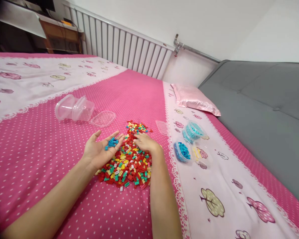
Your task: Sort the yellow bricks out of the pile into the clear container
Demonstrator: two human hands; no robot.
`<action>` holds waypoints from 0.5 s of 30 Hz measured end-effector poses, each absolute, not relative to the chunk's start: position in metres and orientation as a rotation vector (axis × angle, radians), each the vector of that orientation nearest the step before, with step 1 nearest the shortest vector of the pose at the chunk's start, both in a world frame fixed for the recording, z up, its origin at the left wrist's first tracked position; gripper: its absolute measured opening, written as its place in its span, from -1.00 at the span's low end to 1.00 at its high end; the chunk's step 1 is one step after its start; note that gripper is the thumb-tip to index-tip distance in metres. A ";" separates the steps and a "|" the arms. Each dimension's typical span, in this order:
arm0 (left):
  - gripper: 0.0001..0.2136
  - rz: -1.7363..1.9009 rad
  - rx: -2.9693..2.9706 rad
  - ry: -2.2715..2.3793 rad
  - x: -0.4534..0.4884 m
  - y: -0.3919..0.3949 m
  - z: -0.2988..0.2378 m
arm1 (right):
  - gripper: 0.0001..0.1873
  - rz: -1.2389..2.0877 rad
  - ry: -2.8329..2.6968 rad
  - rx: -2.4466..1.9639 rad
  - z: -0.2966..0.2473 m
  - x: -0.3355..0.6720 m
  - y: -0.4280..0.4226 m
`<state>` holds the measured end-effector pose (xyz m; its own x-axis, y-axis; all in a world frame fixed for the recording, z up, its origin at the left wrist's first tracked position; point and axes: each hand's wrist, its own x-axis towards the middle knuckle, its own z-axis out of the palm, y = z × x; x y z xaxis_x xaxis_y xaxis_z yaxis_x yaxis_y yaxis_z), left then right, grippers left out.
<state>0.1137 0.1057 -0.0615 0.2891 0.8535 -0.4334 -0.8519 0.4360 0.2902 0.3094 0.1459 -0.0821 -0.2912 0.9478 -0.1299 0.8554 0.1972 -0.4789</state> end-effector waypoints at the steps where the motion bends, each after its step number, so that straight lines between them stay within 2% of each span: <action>1: -0.44 1.137 -0.003 0.578 0.114 0.106 -0.061 | -0.70 0.711 -2.305 -1.696 -0.076 0.312 0.142; 2: -0.45 1.136 -0.009 0.576 0.113 0.106 -0.061 | -0.75 0.716 -2.337 -1.676 -0.070 0.315 0.137; 5: -0.47 1.132 -0.026 0.582 0.113 0.106 -0.060 | -0.63 0.652 -2.376 -1.742 -0.056 0.325 0.127; 10: -0.45 1.140 -0.035 0.593 0.114 0.105 -0.059 | -0.75 0.229 -1.874 -1.966 -0.067 0.332 0.137; 12: -0.45 1.141 -0.031 0.596 0.114 0.105 -0.059 | -0.65 0.103 -1.720 -1.968 -0.082 0.329 0.150; 15: -0.45 1.139 -0.014 0.597 0.113 0.106 -0.059 | -0.47 0.101 -1.728 -1.878 -0.107 0.324 0.166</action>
